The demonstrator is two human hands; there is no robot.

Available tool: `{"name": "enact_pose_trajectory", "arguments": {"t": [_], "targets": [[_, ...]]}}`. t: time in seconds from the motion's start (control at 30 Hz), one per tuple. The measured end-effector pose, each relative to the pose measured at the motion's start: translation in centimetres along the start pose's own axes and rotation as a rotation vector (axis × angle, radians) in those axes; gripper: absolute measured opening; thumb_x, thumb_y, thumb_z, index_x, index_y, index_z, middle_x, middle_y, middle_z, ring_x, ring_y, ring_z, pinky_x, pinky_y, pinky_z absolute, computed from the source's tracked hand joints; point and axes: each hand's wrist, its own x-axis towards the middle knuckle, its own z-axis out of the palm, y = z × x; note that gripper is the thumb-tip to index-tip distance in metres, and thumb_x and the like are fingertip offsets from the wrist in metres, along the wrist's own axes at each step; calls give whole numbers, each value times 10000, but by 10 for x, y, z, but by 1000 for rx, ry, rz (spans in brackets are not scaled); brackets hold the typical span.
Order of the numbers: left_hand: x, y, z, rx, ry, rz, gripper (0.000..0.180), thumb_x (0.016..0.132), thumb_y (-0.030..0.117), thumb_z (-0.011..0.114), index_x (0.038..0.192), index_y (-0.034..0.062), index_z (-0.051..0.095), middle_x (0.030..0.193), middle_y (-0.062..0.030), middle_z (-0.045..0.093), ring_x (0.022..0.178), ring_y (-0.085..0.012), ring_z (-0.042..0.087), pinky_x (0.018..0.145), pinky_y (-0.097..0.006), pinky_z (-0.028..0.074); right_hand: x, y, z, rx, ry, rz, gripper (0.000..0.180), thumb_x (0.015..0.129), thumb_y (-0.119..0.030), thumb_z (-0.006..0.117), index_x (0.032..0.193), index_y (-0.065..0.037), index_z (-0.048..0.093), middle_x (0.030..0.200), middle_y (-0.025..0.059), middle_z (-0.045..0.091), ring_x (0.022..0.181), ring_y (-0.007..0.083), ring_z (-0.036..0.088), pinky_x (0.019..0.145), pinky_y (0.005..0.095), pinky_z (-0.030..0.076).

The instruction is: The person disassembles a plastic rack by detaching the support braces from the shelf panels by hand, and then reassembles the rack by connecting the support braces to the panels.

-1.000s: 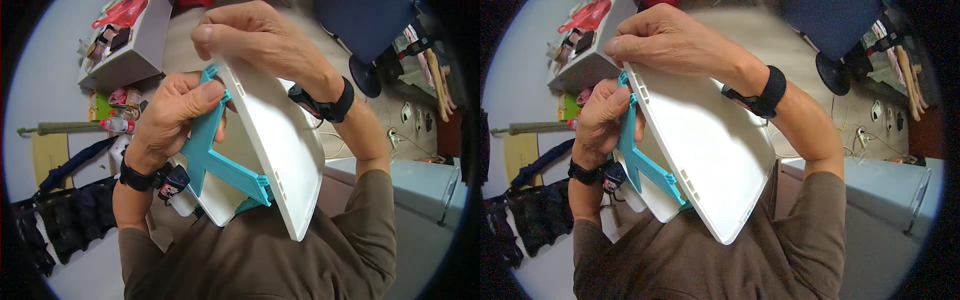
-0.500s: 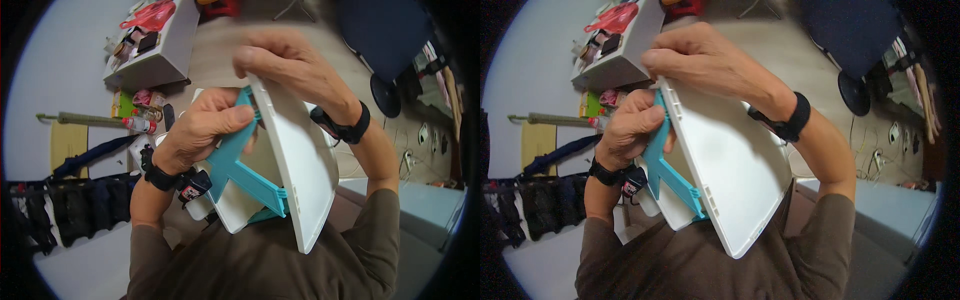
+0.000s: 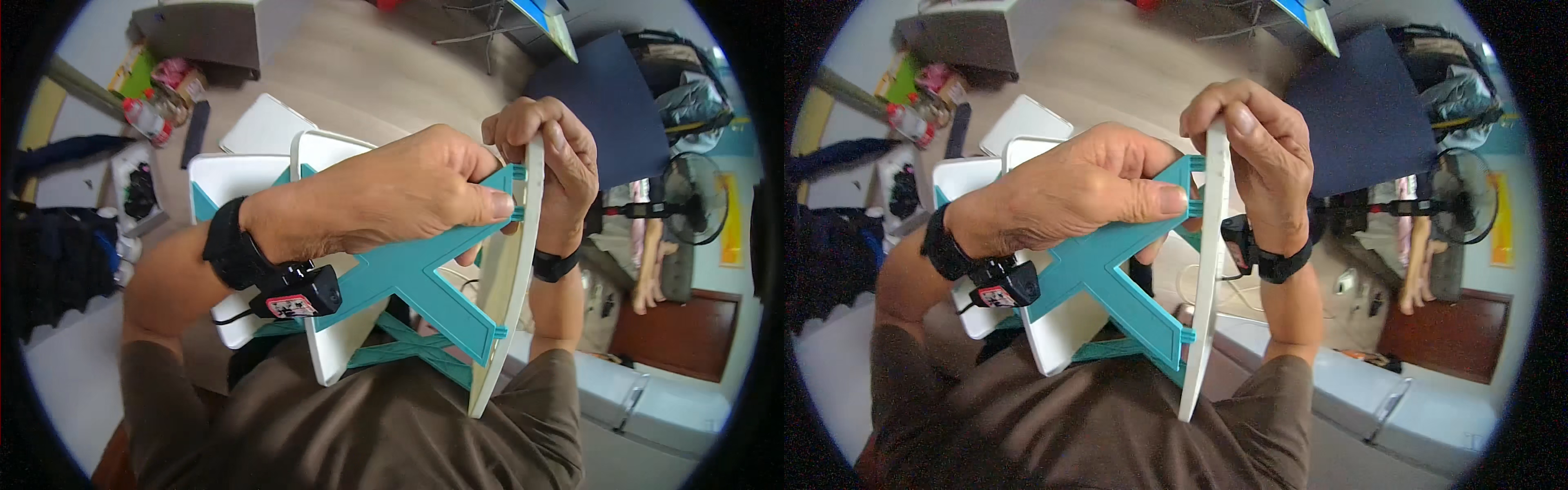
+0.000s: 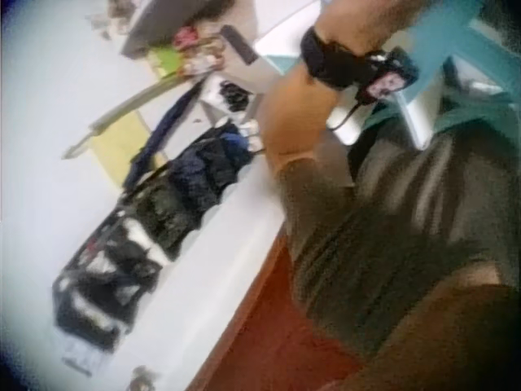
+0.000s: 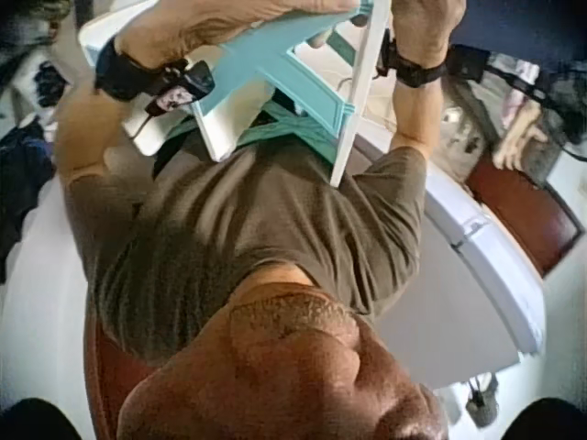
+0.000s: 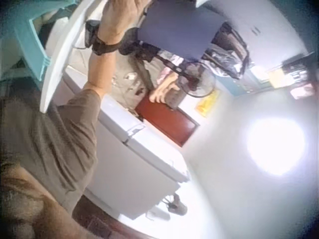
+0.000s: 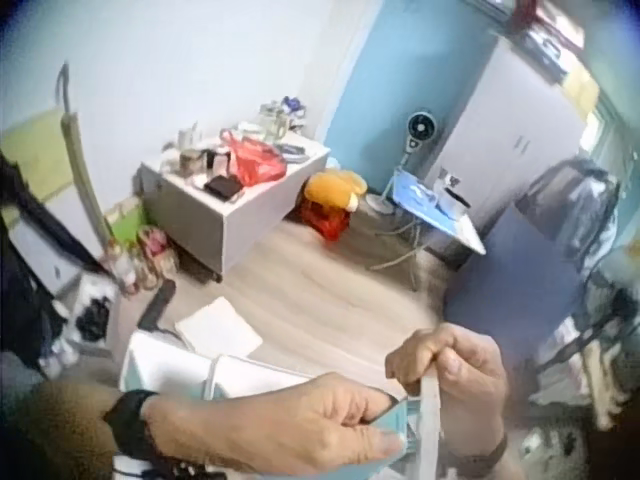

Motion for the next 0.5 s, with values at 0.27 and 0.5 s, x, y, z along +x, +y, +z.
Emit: {"name": "enact_pose_trajectory", "arguments": {"t": [0.27, 0.5], "targets": [[10, -16, 7, -70, -38, 183, 196, 927, 184, 550, 898, 6, 628, 644, -1, 561, 548, -50, 500, 494, -206, 392, 1, -3, 4, 55, 27, -59, 272, 867, -233, 498, 734, 4, 518, 593, 90, 452, 534, 172, 381, 585, 352, 342], [16, -26, 11, -33, -57, 408, 246, 895, 167, 540, 722, -1, 587, 584, -19, 530, 530, -79, 474, 499, -263, 394, -2, -3, 6, 8, 93, -74, 268, 876, -243, 488, 723, -23, 506, 567, 65, 427, 514, 155, 372, 584, 363, 357]]}}
